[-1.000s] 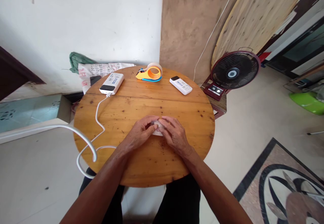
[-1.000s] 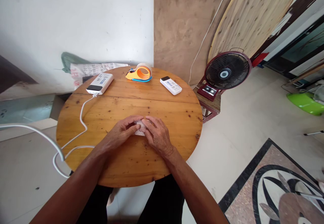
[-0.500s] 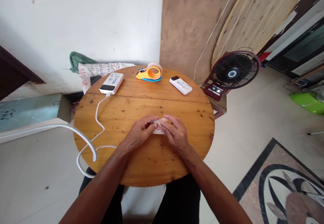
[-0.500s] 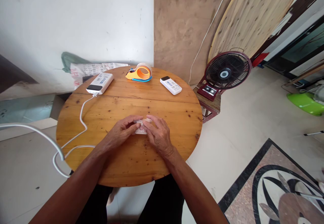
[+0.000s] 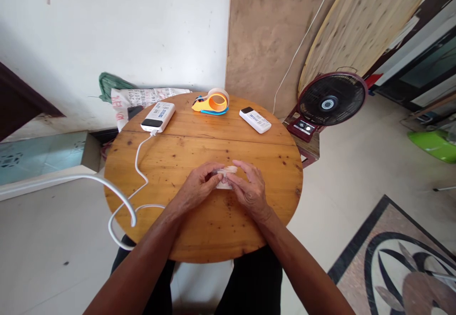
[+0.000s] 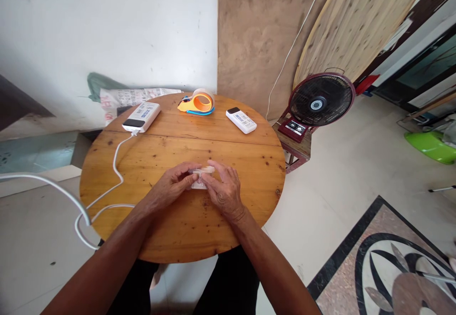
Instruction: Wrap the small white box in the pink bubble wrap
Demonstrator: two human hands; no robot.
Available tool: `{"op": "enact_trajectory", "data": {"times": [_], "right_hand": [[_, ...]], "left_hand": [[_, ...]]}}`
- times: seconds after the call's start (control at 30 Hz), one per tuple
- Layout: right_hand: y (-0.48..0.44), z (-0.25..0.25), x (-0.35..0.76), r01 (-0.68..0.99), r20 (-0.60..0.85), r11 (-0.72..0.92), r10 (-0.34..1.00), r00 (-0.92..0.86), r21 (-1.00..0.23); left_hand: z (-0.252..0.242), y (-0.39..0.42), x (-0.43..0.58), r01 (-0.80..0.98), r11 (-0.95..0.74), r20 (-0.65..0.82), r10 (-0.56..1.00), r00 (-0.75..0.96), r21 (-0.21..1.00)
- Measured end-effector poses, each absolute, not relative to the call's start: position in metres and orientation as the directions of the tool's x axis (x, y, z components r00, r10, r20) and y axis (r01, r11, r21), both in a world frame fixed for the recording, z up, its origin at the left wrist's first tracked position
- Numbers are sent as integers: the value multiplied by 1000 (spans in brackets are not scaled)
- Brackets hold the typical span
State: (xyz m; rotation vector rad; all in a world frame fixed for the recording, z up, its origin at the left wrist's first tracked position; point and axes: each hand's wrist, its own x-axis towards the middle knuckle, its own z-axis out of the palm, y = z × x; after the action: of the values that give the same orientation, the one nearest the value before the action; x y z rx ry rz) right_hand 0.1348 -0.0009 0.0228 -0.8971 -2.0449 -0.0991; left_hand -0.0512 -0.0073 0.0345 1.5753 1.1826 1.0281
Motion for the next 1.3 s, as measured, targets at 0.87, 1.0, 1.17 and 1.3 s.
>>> {"op": "enact_trajectory", "data": {"times": [0.87, 1.0, 1.17, 1.3], "right_hand": [[-6, 29, 133, 636, 795, 743, 508, -331, -210], [-7, 29, 133, 649, 765, 739, 520, -380, -180], [-7, 28, 133, 649, 731, 737, 547, -409, -188], [-7, 26, 133, 665, 703, 722, 574, -420, -192]], "left_hand": [[28, -7, -53, 225, -156, 112, 974, 199, 962], [32, -8, -52, 236, -143, 95, 975, 203, 961], [34, -7, -51, 252, -138, 86, 975, 207, 958], [33, -7, -52, 255, -126, 76, 978, 196, 959]]}}
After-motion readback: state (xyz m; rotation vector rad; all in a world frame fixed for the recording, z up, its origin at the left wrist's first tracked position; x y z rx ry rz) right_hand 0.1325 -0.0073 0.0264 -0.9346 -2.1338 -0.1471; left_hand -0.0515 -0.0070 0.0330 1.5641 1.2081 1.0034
